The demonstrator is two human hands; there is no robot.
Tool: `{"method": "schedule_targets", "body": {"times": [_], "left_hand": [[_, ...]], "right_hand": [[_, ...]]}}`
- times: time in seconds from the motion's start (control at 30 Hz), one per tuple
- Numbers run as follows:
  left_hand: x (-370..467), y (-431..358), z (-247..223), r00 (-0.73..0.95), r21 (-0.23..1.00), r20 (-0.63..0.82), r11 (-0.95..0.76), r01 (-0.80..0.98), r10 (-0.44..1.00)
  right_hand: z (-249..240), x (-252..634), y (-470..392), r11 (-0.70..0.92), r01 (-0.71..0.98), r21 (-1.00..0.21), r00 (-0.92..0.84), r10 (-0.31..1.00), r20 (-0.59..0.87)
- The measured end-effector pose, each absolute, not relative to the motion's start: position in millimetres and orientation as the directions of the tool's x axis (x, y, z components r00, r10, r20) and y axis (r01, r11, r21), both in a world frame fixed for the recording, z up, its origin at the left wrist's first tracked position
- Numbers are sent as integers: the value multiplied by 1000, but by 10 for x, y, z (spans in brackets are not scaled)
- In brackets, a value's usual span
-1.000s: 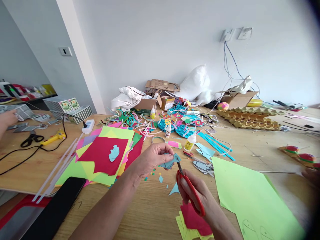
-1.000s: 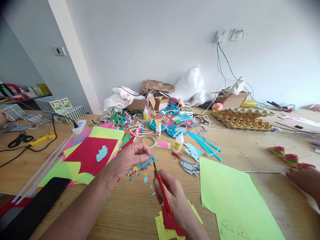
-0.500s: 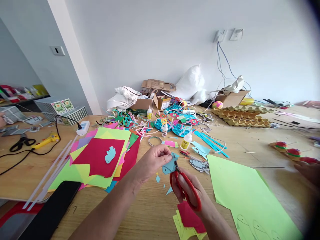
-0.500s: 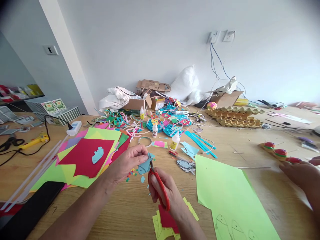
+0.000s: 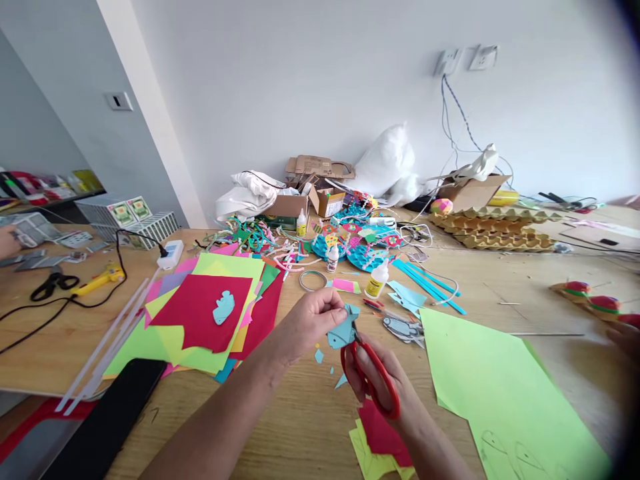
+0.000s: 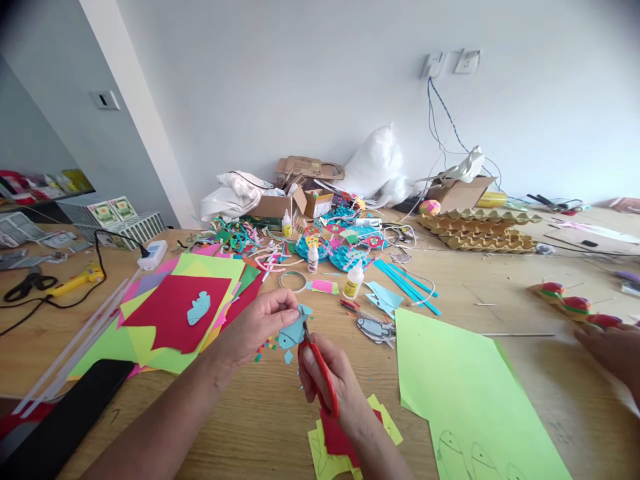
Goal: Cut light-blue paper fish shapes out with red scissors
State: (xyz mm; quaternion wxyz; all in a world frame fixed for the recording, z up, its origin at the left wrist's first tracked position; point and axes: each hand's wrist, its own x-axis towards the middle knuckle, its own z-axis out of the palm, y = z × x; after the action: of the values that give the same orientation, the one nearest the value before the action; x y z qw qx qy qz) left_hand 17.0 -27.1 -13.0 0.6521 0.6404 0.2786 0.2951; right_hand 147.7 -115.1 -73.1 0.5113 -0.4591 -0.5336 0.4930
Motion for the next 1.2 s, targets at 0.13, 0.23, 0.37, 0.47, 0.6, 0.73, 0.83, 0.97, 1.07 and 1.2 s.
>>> {"method": "schedule_targets", "body": {"times": [0.13, 0.23, 0.37, 0.47, 0.6, 0.73, 0.83, 0.97, 1.07, 1.2], "left_hand": [[178, -279, -144, 672, 1000, 21, 0, -32, 740], [183, -279, -143, 672, 1000, 15, 2, -25, 741], [188, -280, -137, 673, 1000, 13, 5, -25, 740], [189, -280, -137, 678, 1000, 14, -2, -18, 735], [190, -274, -150, 679, 1000, 11, -15, 0, 734], [197, -272, -166, 683, 1000, 6, -16, 7, 730], [204, -276, -171, 686, 1000, 4, -5, 0, 728], [210, -284, -169, 689, 1000, -6, 15, -7, 725], [212, -291, -165, 687, 1000, -7, 19, -10, 727], [210, -301, -161, 686, 1000, -11, 24, -10, 728]], "right_hand": [[-729, 1468, -1167, 71, -10, -997, -30, 997, 71], [-718, 1464, -1176, 64, 8, -998, -18, 998, 63], [-738, 1464, -1174, 66, 20, -998, -15, 998, 65], [-768, 1467, -1168, 73, 31, -997, -17, 997, 73], [-771, 1468, -1167, 97, 41, -994, -31, 995, 96], [-755, 1463, -1173, 102, 60, -993, -23, 995, 101], [-766, 1458, -1173, 87, 74, -993, -1, 996, 88], [-790, 1449, -1171, 65, 59, -996, 19, 998, 66], [-786, 1438, -1178, 48, 51, -998, 39, 998, 50], [-766, 1425, -1195, 38, 41, -998, 60, 997, 40]]}}
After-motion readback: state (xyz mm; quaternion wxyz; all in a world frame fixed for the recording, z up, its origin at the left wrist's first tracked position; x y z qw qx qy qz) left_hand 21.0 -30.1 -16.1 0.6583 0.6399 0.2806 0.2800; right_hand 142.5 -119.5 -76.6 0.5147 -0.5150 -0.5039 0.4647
